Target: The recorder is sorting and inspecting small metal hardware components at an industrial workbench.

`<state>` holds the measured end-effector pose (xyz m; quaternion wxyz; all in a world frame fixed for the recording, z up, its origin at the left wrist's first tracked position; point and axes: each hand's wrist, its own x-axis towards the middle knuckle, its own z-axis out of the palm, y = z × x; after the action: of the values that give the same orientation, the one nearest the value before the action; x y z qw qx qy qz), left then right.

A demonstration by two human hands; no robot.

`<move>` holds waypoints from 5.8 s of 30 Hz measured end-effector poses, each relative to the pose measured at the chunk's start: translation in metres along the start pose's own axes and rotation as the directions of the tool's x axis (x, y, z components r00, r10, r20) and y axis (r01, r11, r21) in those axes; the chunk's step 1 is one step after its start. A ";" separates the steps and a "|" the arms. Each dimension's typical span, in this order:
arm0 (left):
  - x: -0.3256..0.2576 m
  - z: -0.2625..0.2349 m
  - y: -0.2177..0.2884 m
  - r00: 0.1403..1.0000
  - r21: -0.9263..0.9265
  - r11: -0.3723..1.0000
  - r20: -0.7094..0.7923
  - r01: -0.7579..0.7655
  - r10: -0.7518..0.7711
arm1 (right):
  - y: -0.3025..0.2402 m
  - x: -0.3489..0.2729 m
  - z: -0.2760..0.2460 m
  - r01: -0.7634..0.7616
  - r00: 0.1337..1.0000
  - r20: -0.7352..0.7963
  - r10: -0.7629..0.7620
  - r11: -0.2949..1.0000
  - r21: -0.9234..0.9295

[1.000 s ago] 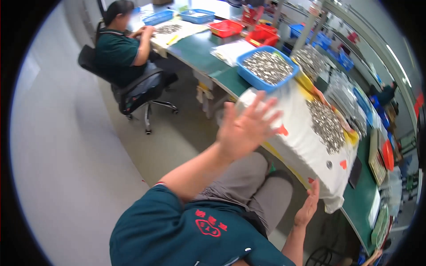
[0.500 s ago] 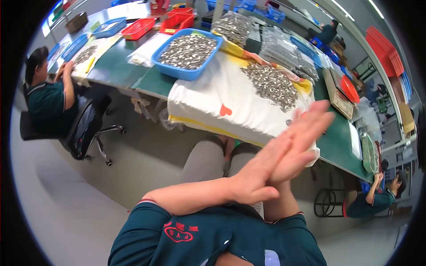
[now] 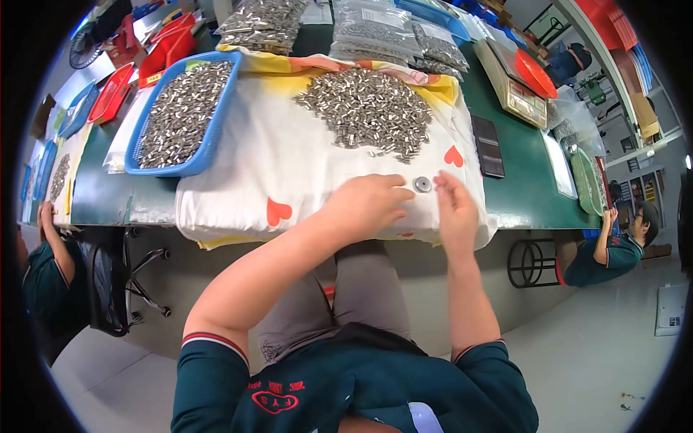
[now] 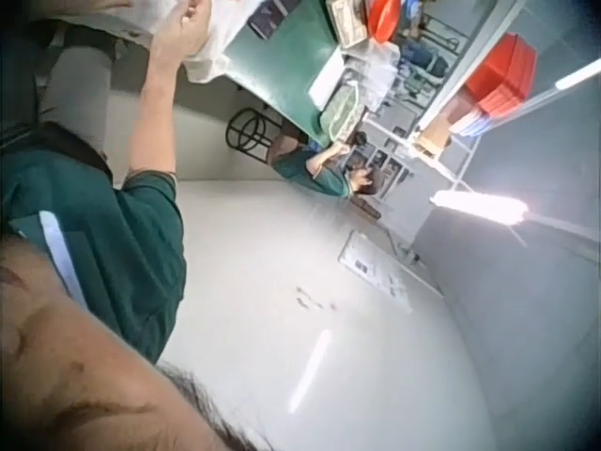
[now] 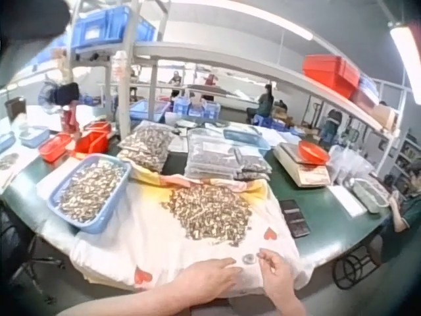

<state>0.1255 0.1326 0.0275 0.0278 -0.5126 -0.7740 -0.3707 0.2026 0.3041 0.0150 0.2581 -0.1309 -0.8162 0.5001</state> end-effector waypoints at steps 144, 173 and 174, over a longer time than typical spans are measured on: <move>-0.027 -0.063 -0.124 0.776 -0.895 0.174 0.244 0.412 -0.581 | -0.011 0.093 0.157 0.566 0.804 0.407 -0.434 0.769 -0.298; -0.030 -0.065 -0.131 0.765 -0.928 0.118 0.215 0.354 -0.607 | -0.022 0.079 0.153 -0.245 0.853 0.521 -0.032 0.856 0.454; -0.030 -0.064 -0.131 0.768 -0.927 0.125 0.211 0.353 -0.605 | -0.022 0.080 0.152 -0.244 0.845 0.532 -0.043 0.856 0.457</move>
<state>0.0112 0.0448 -0.0103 -0.3107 -0.1063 -0.5229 -0.7866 0.0529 0.2175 0.0018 0.0233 0.0392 -0.6857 0.7265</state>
